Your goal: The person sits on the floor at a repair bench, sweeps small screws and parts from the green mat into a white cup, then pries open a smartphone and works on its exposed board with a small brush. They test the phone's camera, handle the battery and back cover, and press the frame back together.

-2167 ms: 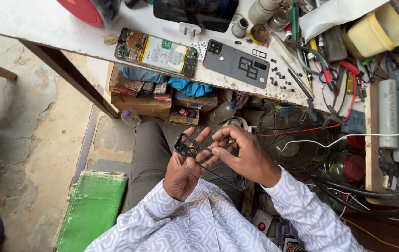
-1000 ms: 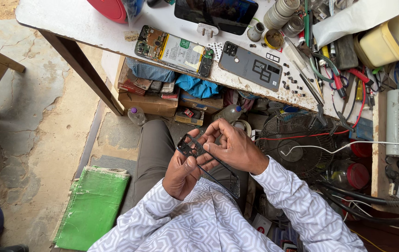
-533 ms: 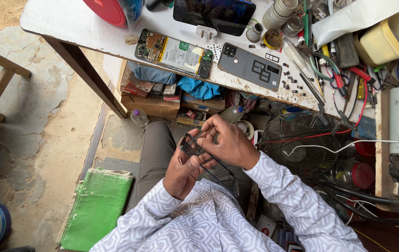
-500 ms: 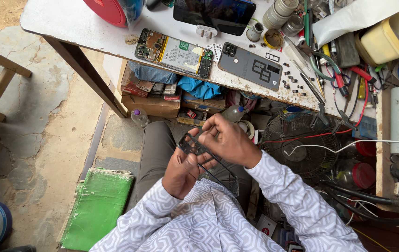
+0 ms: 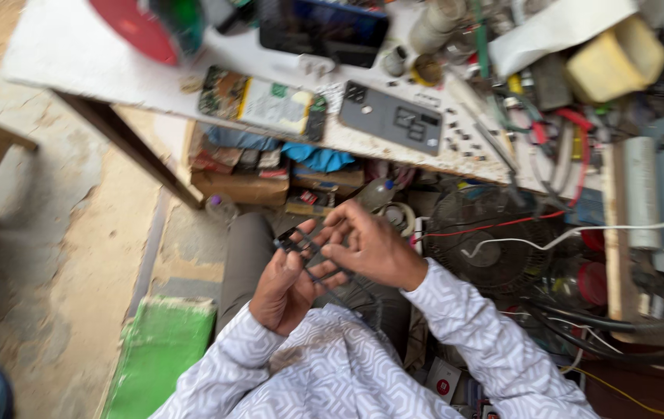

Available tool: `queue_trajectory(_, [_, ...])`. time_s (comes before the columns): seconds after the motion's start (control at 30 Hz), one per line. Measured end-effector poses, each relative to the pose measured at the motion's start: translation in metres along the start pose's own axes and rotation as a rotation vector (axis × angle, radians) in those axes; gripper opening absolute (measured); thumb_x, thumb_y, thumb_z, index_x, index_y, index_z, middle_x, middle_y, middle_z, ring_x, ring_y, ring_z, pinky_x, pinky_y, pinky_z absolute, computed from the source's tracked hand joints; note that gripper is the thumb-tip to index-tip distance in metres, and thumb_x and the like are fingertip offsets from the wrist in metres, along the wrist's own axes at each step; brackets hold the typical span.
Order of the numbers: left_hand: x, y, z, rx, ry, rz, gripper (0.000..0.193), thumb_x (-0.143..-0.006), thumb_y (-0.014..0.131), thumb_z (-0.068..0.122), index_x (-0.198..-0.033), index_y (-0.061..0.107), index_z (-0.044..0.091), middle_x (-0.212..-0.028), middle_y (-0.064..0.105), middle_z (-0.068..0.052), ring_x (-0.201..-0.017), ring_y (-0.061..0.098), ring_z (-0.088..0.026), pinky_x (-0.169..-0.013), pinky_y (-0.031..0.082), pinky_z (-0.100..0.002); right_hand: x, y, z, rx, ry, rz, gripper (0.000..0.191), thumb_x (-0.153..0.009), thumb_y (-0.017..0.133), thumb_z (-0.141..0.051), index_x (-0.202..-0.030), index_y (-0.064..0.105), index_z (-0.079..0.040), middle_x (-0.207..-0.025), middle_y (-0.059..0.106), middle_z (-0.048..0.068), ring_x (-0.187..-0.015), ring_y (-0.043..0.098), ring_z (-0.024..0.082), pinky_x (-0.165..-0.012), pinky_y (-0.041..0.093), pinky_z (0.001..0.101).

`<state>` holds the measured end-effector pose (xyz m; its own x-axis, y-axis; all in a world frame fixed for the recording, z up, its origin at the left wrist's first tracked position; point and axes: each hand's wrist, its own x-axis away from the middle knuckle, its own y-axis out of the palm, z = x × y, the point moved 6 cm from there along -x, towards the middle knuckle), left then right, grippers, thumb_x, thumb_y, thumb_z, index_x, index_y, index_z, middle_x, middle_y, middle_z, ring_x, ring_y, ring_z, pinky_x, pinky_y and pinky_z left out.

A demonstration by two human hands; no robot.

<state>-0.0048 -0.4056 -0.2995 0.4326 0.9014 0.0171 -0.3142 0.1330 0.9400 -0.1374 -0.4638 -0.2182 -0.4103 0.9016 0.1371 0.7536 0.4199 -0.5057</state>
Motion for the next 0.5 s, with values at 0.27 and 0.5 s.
queue_trajectory(0.27, [-0.008,0.003,-0.005,-0.029,-0.062,0.021,0.083,-0.094,0.072,0.038,-0.158,0.028,0.009,-0.150,0.047,-0.013,-0.120,0.061,-0.032,-0.100,0.052,-0.053,0.013,-0.005,0.006,-0.010,0.021,0.054,0.034,-0.087,0.073,-0.014,-0.115,0.056,-0.003,-0.096,0.075,0.003,-0.068,0.064,0.005,-0.059,0.054,0.0248])
queue_trajectory(0.5, [-0.008,0.009,-0.009,-0.049,-0.090,0.025,0.087,-0.093,0.075,0.040,-0.160,0.028,0.009,-0.147,0.049,-0.011,-0.118,0.062,-0.030,-0.100,0.054,-0.051,0.012,-0.013,0.014,0.053,0.049,0.084,0.034,-0.088,0.073,-0.019,-0.114,0.058,-0.004,-0.087,0.076,0.004,-0.060,0.061,0.010,-0.054,0.049,0.0276])
